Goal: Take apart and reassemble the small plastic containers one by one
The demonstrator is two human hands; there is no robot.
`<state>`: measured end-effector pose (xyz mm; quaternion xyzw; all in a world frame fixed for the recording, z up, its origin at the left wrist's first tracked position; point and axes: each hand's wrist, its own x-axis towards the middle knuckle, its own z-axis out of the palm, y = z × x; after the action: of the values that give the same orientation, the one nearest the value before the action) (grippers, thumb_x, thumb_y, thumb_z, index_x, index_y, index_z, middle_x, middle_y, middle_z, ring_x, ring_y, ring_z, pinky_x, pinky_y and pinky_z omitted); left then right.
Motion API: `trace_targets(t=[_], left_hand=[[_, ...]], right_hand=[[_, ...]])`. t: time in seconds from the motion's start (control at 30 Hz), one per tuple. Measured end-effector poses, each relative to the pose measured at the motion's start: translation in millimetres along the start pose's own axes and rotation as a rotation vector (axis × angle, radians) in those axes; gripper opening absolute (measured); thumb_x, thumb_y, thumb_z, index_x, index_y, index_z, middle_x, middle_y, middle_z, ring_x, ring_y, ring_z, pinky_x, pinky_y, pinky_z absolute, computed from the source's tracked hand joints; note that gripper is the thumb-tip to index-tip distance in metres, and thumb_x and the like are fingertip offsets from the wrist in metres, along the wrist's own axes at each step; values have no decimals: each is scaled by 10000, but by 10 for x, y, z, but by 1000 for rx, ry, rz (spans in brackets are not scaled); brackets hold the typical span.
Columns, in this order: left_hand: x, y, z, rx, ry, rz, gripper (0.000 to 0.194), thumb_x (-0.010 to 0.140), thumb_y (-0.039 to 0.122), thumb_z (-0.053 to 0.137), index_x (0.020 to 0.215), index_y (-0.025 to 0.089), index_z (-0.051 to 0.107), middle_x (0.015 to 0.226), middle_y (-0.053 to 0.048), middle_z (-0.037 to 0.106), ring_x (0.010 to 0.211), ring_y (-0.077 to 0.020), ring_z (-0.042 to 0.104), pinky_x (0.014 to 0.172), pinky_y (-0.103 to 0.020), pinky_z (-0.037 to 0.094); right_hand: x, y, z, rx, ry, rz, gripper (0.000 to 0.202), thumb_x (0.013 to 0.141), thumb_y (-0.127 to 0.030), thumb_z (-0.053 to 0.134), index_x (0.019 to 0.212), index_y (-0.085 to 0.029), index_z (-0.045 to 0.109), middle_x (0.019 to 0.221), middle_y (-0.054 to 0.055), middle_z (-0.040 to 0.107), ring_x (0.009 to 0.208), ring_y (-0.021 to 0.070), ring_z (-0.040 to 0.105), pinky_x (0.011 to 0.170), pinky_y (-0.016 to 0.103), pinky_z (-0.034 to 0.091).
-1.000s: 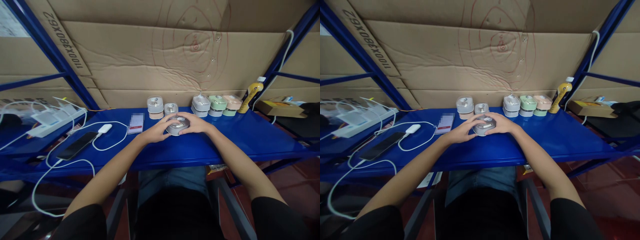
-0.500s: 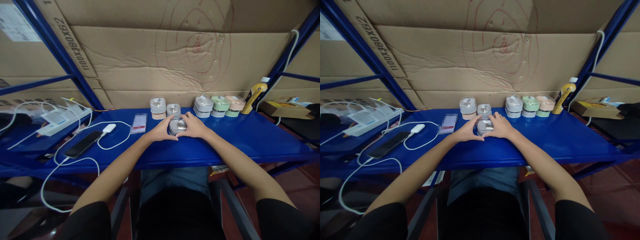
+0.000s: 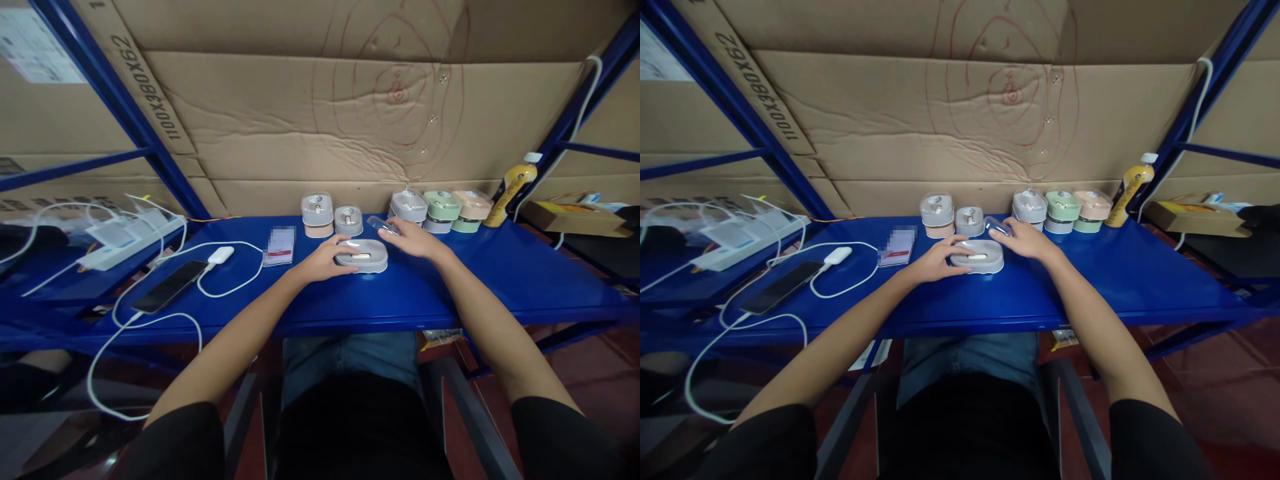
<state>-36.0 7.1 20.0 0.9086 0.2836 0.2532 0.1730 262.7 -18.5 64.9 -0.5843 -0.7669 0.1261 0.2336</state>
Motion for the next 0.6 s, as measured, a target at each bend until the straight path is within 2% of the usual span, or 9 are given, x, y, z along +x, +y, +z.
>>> trace_targets(t=[0.07, 0.2, 0.33, 0.43, 0.5, 0.6], left_hand=[[1, 1, 13, 10, -11, -11, 403, 933, 485, 833, 1274, 271, 833, 1607, -143, 568, 1489, -355, 583, 1291, -542, 436], [6, 30, 30, 13, -14, -13, 374, 969, 497, 791, 1284, 300, 833, 1630, -110, 558, 1494, -351, 578, 1285, -548, 454], [3, 58, 25, 9, -10, -37, 378, 1000, 505, 740, 1280, 268, 831, 1636, -138, 551, 1469, -366, 600, 1231, -561, 513], [8, 50, 1, 2, 14, -51, 405, 1035, 506, 681, 1295, 226, 816, 1621, -169, 556, 1455, -351, 615, 1232, -545, 511], [18, 28, -26, 4, 49, -60, 425, 1053, 502, 645, 1301, 197, 805, 1600, -184, 568, 1454, -338, 615, 1240, -533, 502], [34, -26, -68, 42, 114, -92, 424, 1075, 493, 592, 1287, 188, 798, 1545, -174, 616, 1453, -329, 607, 1246, -533, 494]], right_hand=[[-2, -4, -16, 9, -2, 32, 794, 1001, -882, 409, 1318, -211, 689, 1324, 163, 771, 1218, 376, 719, 1055, 516, 542], [14, 3, 12, -2, -17, 70, 770, 1014, -866, 399, 1271, -208, 706, 1375, 169, 754, 1279, 387, 705, 1089, 523, 527], [43, 55, 48, -22, 4, 107, 767, 1025, -842, 399, 1355, -208, 678, 1476, 190, 701, 1383, 412, 651, 1132, 566, 504], [51, 73, 36, -4, 17, 143, 745, 1043, -803, 397, 1401, -202, 653, 1519, 191, 673, 1434, 409, 616, 1188, 573, 468], [47, 65, 14, 13, 26, 165, 716, 1057, -777, 391, 1383, -199, 658, 1471, 188, 702, 1398, 406, 640, 1188, 582, 470], [37, 50, -12, 34, 46, 196, 696, 1064, -769, 365, 1331, -207, 678, 1360, 179, 750, 1259, 402, 709, 1097, 596, 534]])
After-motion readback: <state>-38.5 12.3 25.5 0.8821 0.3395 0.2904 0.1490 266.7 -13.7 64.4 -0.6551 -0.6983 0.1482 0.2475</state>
